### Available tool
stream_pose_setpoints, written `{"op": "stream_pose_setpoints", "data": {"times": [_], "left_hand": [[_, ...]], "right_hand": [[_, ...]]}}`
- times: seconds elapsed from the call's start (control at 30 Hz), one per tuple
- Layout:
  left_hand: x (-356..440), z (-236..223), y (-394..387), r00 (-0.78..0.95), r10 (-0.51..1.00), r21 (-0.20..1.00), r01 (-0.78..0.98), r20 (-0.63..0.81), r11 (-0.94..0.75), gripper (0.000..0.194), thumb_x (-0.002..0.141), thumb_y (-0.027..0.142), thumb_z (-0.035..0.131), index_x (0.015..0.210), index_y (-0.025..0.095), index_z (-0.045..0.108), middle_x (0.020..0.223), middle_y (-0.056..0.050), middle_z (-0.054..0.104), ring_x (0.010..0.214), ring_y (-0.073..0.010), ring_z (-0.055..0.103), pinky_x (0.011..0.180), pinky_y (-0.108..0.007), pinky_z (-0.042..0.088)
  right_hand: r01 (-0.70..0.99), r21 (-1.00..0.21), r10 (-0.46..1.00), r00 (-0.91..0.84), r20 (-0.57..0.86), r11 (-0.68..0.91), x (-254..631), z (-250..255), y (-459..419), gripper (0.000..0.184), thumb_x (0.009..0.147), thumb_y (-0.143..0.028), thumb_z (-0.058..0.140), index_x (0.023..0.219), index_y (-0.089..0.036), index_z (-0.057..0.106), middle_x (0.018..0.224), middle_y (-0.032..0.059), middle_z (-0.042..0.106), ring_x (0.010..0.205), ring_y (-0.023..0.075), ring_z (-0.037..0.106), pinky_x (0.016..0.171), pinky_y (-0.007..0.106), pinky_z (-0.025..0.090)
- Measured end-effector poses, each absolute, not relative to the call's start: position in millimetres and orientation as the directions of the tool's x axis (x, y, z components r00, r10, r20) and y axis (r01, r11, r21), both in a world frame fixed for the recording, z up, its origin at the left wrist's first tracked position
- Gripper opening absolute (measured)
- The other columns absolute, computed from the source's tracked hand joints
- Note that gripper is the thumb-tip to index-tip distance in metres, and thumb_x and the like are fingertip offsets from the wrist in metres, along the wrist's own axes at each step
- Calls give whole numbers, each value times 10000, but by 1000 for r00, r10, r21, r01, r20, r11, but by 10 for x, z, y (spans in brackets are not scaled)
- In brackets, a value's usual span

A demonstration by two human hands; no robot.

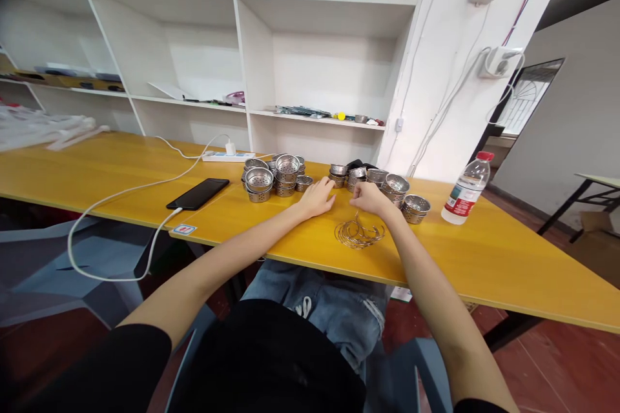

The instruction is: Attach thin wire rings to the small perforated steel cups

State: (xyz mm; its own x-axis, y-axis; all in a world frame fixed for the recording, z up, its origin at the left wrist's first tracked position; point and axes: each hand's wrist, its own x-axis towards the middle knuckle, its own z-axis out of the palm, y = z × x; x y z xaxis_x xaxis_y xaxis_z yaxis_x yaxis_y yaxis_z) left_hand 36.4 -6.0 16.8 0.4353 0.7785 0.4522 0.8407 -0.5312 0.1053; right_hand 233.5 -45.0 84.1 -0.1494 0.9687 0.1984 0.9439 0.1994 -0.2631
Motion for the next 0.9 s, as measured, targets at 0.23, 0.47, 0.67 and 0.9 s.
{"op": "stream_pose_setpoints", "data": {"times": [0.23,0.47,0.67,0.9], "left_hand": [[368,132,-41,461,770,148,809,441,-569,285,1098,280,489,1358,184,561,1458,-162,617,1304,-298,686,1099,-434,569],[360,206,-90,476,773,151,803,420,-576,317,1084,275,507,1392,208,545,1488,-148,591,1355,-302,665,1138,-439,572],[347,217,-78,472,776,157,804,418,-574,339,1070,259,524,1406,216,544,1502,-150,573,1386,-316,651,1146,-451,579],[346,167,-31,482,771,159,796,417,-584,350,1067,253,536,1414,207,538,1500,-148,571,1375,-307,657,1146,-438,579]], "right_hand": [[856,-442,961,-199,194,267,2248,775,-480,239,828,-15,639,865,-228,539,594,-30,667,608,163,692,628,218,497],[682,-597,905,-275,325,422,2282,625,-357,176,802,-91,668,801,-237,570,591,-17,685,554,179,701,573,254,552],[662,-534,847,-349,401,526,2293,576,-266,100,839,-125,656,801,-213,687,598,9,713,544,196,703,617,295,586],[715,-387,797,-411,442,583,2327,560,-233,156,892,-167,654,837,-177,800,725,60,790,645,215,720,712,326,588]]}}
